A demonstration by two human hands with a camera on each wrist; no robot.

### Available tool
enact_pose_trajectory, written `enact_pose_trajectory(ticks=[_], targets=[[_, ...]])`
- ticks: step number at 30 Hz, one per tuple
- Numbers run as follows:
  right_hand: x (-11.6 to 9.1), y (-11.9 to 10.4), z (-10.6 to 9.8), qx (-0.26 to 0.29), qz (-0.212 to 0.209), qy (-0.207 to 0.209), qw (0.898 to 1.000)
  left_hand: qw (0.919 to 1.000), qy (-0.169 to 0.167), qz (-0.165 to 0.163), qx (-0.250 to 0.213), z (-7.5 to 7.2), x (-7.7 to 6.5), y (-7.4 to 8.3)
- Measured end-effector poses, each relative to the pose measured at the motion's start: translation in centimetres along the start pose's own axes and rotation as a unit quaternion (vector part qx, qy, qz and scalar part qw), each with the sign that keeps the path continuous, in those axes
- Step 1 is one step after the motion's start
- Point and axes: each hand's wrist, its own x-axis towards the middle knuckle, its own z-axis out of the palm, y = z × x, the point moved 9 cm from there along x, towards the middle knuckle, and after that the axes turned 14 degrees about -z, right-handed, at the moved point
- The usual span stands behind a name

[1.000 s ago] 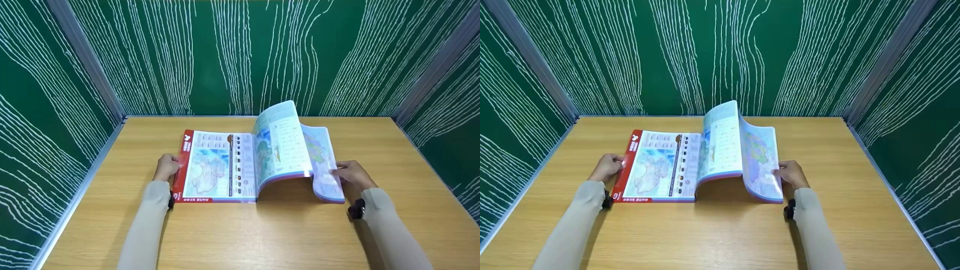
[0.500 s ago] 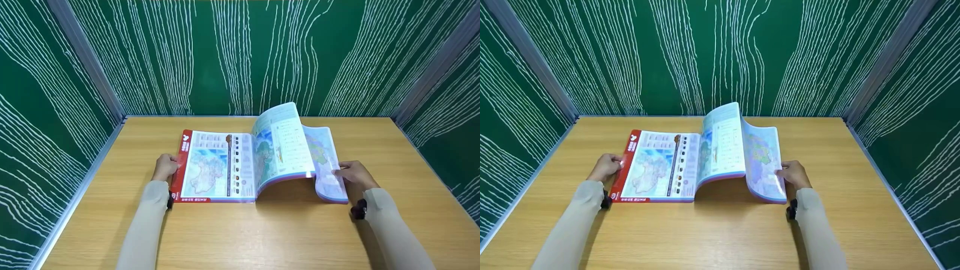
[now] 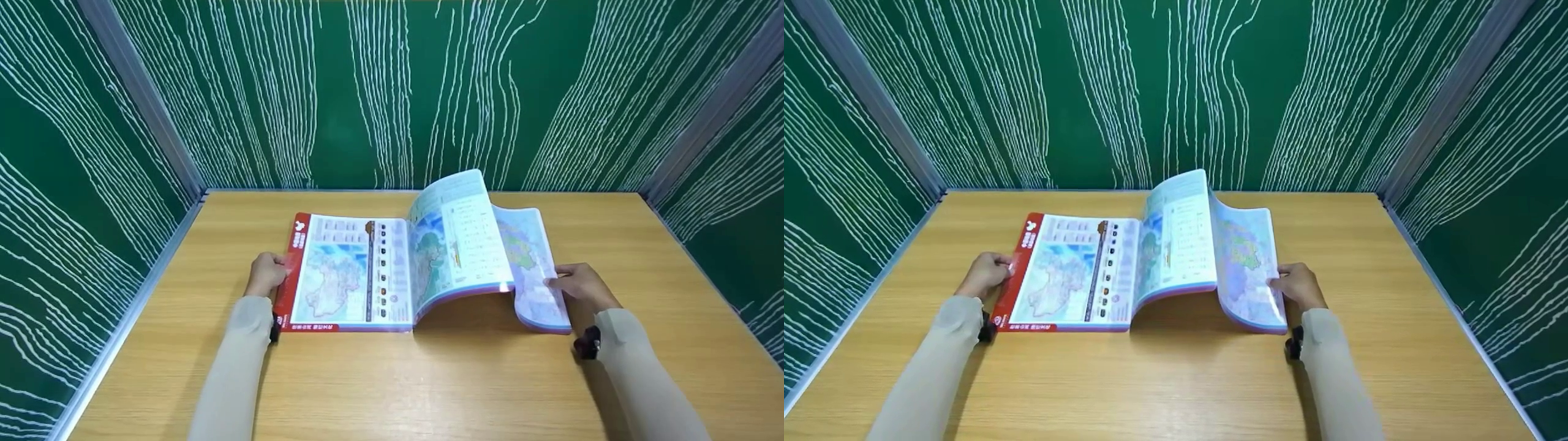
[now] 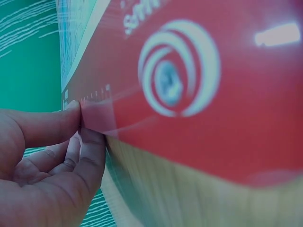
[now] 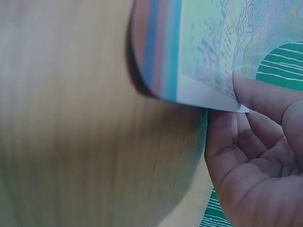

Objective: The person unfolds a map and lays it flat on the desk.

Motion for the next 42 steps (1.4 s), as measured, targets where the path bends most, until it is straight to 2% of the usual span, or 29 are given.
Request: enact_pose_trajectory(ticks=[8, 11, 17, 25, 34, 42], targets=[[-0.3, 0.5, -0.4, -0.003, 0.021, 0.005, 1.000, 0.9999, -0.004, -0.010, -0.011, -0.3, 0.3, -0.4], [-0.4, 0.4, -0.6, -0.008, 0.013, 0.005, 1.000, 0.9998, -0.005, -0.015, -0.014, -0.3, 0.5, -0.7], [-0.5, 0.2, -0.9, -0.023, -0.019, 0.005, 1.000, 0.9993, 0.028, 0.005, 0.025, -0.9, 0.7, -0.5], [-0.6, 1.1, -1.5, -0.020, 0.003, 0.020, 1.000, 0.9996, 0.002, -0.028, -0.004, -1.1, 0.7, -1.1], [-0.9, 2.0, -1.9, -0.005, 0.034, 0.019, 0.999, 0.9995, 0.020, -0.015, 0.017, -1.7, 0.6, -1.0], [-1.4, 2.4, -2.5, 0.001, 0.042, 0.026, 0.999, 0.9995, 0.015, -0.029, 0.003, -2.1, 0.9, -1.5]])
